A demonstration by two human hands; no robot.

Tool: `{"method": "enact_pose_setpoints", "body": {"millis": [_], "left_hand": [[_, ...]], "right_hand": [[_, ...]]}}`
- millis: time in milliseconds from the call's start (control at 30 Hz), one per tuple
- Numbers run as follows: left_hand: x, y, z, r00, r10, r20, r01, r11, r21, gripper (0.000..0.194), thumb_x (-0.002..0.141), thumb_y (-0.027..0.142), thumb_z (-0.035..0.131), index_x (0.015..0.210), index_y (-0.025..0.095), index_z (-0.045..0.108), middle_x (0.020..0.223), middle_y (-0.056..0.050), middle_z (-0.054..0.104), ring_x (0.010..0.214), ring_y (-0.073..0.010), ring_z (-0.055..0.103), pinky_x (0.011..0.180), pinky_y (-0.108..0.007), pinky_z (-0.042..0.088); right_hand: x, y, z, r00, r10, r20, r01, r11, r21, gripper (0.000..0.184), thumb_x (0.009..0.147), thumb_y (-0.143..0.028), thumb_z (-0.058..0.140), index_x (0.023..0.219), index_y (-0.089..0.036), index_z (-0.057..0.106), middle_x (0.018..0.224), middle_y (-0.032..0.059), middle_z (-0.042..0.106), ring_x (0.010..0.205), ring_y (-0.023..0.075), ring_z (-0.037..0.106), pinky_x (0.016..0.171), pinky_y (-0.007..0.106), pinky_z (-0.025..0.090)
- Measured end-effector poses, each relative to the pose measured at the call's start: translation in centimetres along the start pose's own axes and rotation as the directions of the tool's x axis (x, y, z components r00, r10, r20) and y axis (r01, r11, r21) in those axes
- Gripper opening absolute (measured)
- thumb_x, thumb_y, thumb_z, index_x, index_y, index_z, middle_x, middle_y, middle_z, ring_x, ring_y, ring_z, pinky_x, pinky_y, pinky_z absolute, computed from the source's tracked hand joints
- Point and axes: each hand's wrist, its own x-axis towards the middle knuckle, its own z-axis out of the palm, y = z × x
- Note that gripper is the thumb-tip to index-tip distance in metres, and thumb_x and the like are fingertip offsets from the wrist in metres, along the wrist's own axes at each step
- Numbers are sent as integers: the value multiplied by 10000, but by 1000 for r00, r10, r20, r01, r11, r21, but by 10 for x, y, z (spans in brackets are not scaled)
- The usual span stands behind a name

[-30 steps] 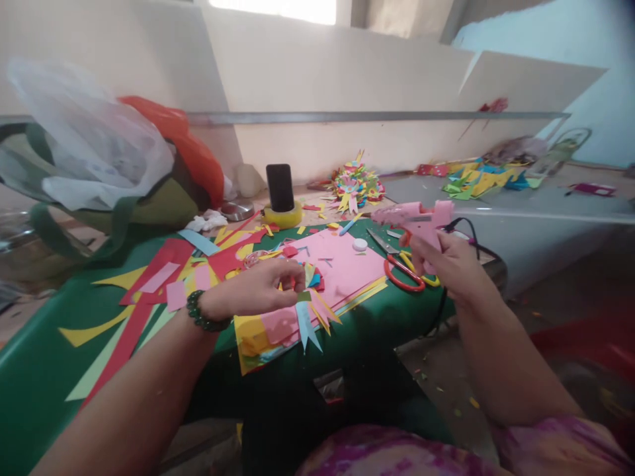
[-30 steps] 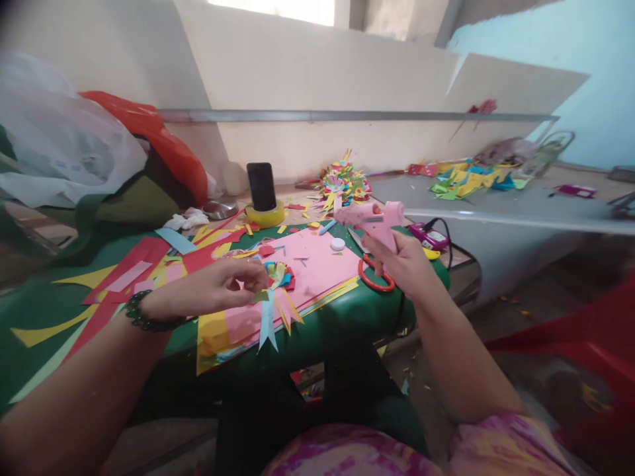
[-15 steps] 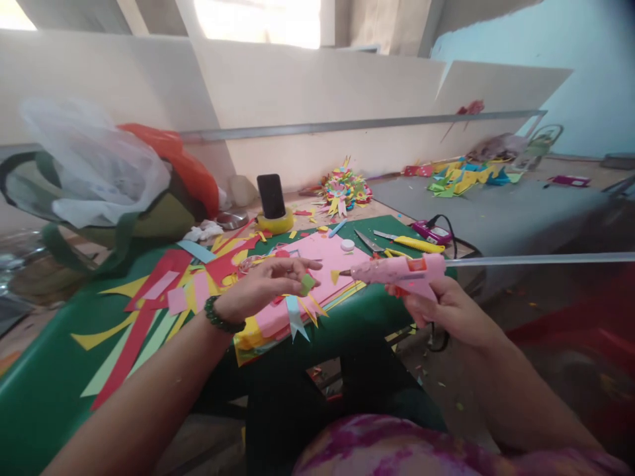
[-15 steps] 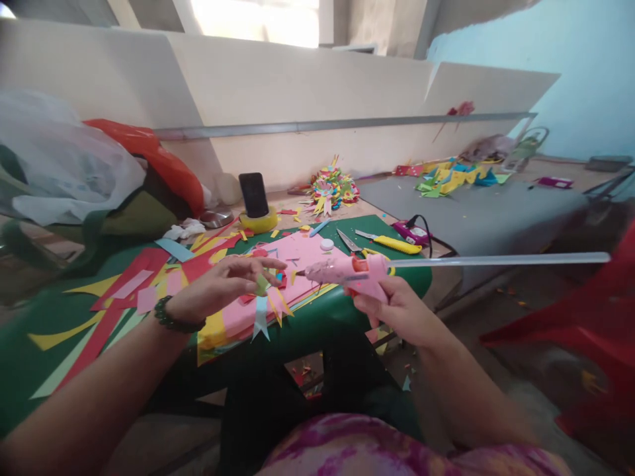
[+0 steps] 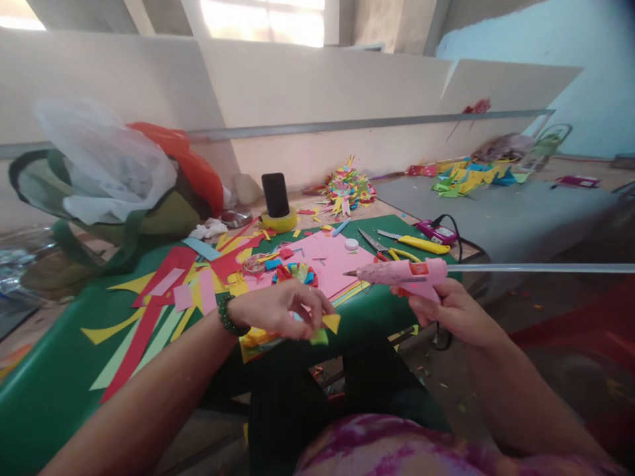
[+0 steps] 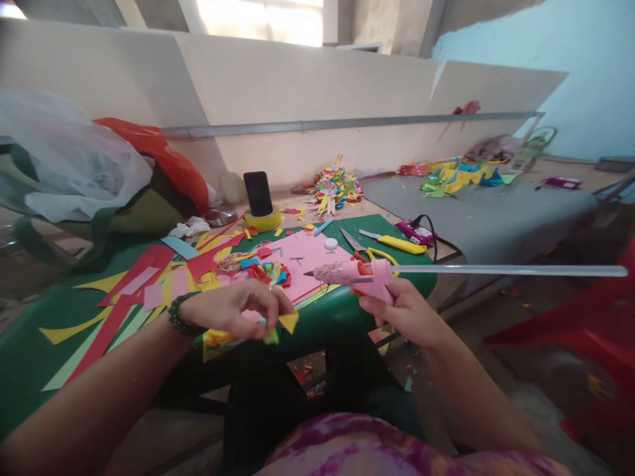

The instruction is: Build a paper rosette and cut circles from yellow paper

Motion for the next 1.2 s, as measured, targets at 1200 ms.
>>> {"method": "enact_pose_setpoints", "body": {"millis": [1200], "left_hand": [[-18, -3, -29, 961, -270, -66, 266, 825, 498, 89, 658, 156, 559, 582, 181, 520, 605, 35, 512, 555, -101, 424, 525, -217, 309]], "right_hand": [[53, -27, 64, 959, -9, 282, 213, 677, -705, 353, 957, -464, 493, 759, -180, 565, 763, 64, 635, 688, 186, 557, 639, 278, 361]]}}
